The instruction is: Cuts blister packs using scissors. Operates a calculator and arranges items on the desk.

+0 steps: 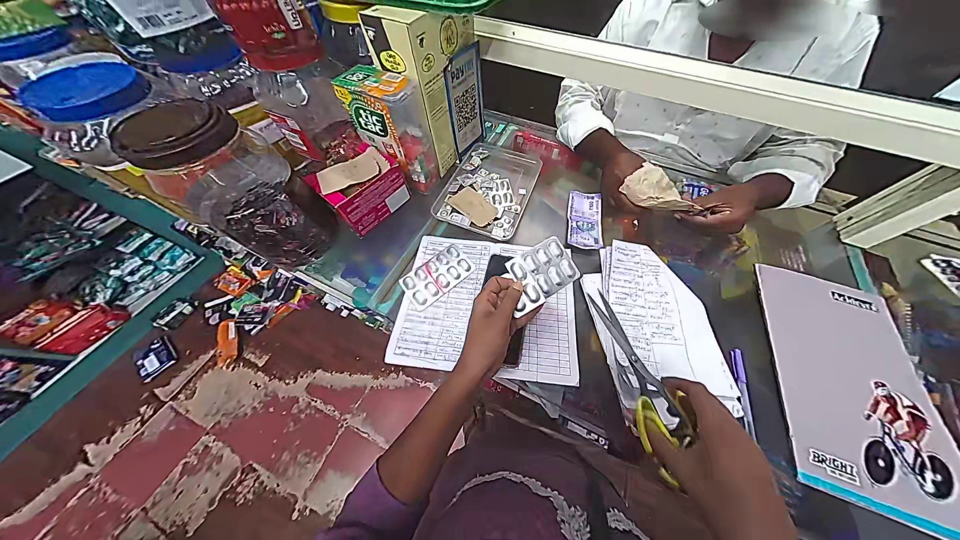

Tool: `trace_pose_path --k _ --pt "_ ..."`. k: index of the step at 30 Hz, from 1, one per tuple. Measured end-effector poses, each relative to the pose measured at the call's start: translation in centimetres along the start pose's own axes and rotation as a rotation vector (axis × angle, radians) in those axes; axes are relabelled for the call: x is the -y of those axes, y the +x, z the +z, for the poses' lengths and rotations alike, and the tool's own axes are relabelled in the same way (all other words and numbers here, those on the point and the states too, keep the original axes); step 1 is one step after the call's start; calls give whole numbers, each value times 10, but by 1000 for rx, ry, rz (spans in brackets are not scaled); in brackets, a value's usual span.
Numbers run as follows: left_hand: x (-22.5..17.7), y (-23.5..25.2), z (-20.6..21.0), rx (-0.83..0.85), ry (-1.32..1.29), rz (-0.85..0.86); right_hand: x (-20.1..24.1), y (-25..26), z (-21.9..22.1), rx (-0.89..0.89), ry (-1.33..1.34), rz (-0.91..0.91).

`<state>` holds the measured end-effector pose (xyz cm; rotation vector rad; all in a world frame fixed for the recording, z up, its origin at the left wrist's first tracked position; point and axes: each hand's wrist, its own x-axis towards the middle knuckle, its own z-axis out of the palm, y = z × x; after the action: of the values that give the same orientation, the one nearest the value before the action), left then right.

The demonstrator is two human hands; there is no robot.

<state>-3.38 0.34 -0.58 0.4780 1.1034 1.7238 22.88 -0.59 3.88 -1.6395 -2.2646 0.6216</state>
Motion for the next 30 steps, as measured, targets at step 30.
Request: trace_pose_path --k 30 --pt "3 -32 -22 253 -58 -189 20 93 45 -390 -228 -1475"
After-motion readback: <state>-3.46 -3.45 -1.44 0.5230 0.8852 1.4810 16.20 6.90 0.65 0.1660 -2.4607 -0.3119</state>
